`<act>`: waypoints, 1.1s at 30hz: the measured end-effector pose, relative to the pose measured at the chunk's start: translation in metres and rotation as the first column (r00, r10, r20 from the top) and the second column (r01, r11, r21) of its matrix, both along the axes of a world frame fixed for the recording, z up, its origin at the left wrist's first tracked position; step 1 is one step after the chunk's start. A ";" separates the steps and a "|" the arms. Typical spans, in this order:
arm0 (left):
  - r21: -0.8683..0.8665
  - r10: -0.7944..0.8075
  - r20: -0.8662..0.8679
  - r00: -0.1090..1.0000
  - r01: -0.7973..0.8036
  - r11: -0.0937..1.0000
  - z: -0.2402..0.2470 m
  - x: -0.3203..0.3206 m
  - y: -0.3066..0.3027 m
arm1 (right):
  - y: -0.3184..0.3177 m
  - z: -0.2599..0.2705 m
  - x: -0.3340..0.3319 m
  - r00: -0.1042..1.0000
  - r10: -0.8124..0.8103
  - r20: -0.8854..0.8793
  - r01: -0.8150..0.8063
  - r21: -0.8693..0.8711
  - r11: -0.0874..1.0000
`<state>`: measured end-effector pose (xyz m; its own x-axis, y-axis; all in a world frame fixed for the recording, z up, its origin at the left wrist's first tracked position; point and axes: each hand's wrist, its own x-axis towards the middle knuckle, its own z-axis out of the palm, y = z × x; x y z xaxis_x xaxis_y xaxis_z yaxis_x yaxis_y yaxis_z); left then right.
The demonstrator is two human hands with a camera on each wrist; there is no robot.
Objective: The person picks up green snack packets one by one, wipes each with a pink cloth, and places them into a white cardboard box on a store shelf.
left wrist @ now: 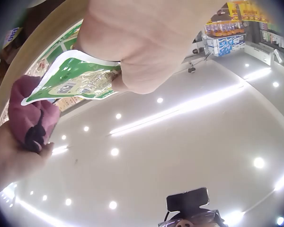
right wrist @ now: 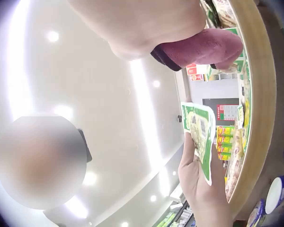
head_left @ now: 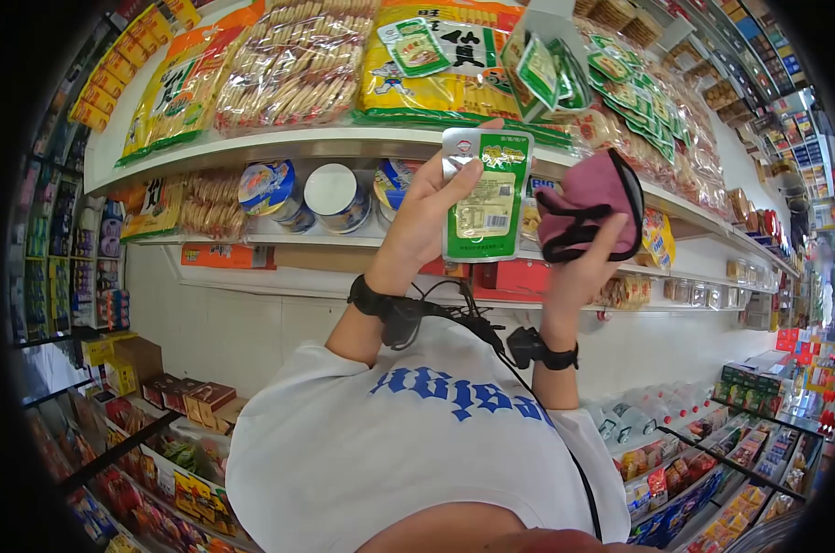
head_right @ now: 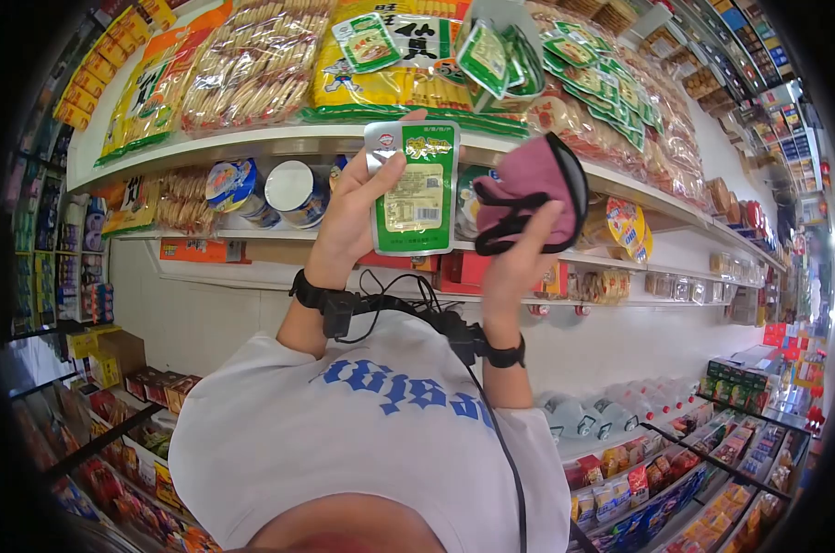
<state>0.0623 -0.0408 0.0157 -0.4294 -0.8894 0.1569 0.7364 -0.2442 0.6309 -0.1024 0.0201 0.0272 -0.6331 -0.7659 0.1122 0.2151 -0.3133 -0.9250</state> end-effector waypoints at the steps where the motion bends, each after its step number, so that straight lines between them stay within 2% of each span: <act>1: 0.002 -0.021 -0.004 1.000 0.021 1.000 0.002 -0.006 0.004 | 0.000 -0.003 0.003 0.970 0.085 -0.229 -0.087 0.004 0.996; 2: 0.030 0.015 0.049 0.999 -0.016 0.999 0.004 -0.013 0.010 | 0.004 0.000 0.008 0.872 0.140 -0.469 -0.132 0.051 0.990; 3: 0.056 0.049 0.103 0.993 -0.055 0.997 0.006 -0.021 0.018 | 0.007 0.006 0.014 0.721 0.161 -0.674 -0.152 0.074 0.986; 4: 0.077 0.082 0.155 0.985 -0.094 0.993 0.009 -0.030 0.027 | -0.002 0.011 0.016 0.357 -0.008 -0.934 -0.261 -0.108 0.959; 5: 0.048 0.093 0.105 0.990 -0.099 0.994 0.011 -0.043 0.033 | 0.003 0.005 0.017 0.282 0.040 -0.959 -0.293 -0.046 0.955; 7: -0.010 0.091 -0.002 0.996 -0.091 0.996 0.015 -0.072 0.047 | 0.001 -0.002 -0.002 0.369 0.058 -0.928 -0.315 -0.065 0.947; 9: -0.070 0.038 0.285 0.958 -0.019 0.997 -0.004 -0.094 0.051 | -0.007 0.000 -0.035 0.498 0.095 -0.862 -0.310 -0.075 0.948; 10: -0.143 0.066 0.349 0.935 -0.016 0.990 -0.005 -0.109 0.055 | -0.007 0.003 -0.051 0.562 0.112 -0.820 -0.307 -0.080 0.948; 11: -0.215 0.098 0.405 0.909 -0.009 0.977 -0.004 -0.124 0.060 | -0.002 0.008 -0.063 0.518 0.067 -0.853 -0.264 -0.084 0.961; 13: 0.048 -0.028 0.137 0.990 0.021 0.999 0.018 -0.142 0.073 | 0.015 0.017 -0.075 0.416 -0.006 -0.909 -0.177 -0.088 0.980; 14: 0.046 0.030 0.100 0.995 -0.034 0.998 0.022 -0.152 0.072 | 0.032 0.026 -0.077 0.413 -0.017 -0.911 -0.235 -0.124 0.964; 15: 0.139 0.001 0.018 1.000 -0.003 0.990 0.034 -0.158 0.076 | 0.038 0.027 -0.085 0.414 -0.013 -0.910 -0.249 -0.127 0.960; 17: 0.178 -0.048 -0.038 0.998 0.055 0.983 0.034 -0.173 0.082 | 0.048 0.027 -0.102 0.425 0.013 -0.905 -0.284 -0.120 0.951; 18: 0.076 0.006 0.070 0.998 -0.011 0.997 0.034 -0.183 0.085 | 0.046 0.029 -0.116 0.398 -0.033 -0.917 -0.217 -0.130 0.967; 19: -0.029 0.073 0.173 0.982 -0.069 0.997 0.033 -0.193 0.090 | 0.043 0.026 -0.125 0.632 0.022 -0.775 -0.200 -0.135 0.971; 20: -0.139 0.151 0.264 0.953 -0.117 0.983 0.033 -0.203 0.094 | 0.040 0.020 -0.133 0.817 0.072 -0.572 -0.182 -0.137 0.974; 21: -0.261 0.236 0.339 0.911 -0.150 0.954 0.034 -0.211 0.096 | 0.038 0.012 -0.141 0.938 0.109 -0.329 -0.164 -0.144 0.976; 22: -0.359 0.319 0.381 0.868 -0.179 0.916 0.036 -0.216 0.100 | 0.043 0.003 -0.160 0.934 0.352 0.052 -0.347 -0.091 0.934; 23: -0.454 0.404 0.409 0.818 -0.202 0.868 0.038 -0.221 0.104 | 0.048 -0.005 -0.167 0.944 0.329 0.030 -0.323 -0.124 0.938; 25: -0.502 0.455 0.426 0.782 -0.214 0.838 0.035 -0.232 0.102 | 0.068 -0.007 -0.172 0.960 0.281 -0.014 -0.279 -0.188 0.942; 27: -0.492 0.480 0.442 0.758 -0.242 0.836 0.032 -0.241 0.099 | 0.092 -0.008 -0.184 0.917 0.300 -0.262 -0.315 -0.018 0.949; 29: -0.421 0.466 0.477 0.745 -0.272 0.865 0.030 -0.250 0.098 | 0.104 -0.026 -0.195 0.896 0.349 -0.276 -0.325 0.129 0.937; 30: -0.444 0.504 0.471 0.724 -0.299 0.844 0.022 -0.260 0.099 | 0.103 -0.030 -0.197 0.919 0.276 -0.281 -0.286 0.007 0.958; 31: -0.596 0.650 0.468 0.599 -0.329 0.732 0.018 -0.268 0.101 | 0.104 -0.035 -0.205 0.931 0.243 -0.272 -0.250 0.007 0.968; 33: -0.842 0.881 0.357 0.309 -0.301 0.447 0.012 -0.283 0.104 | 0.104 -0.041 -0.222 0.948 0.183 -0.260 -0.186 0.012 0.982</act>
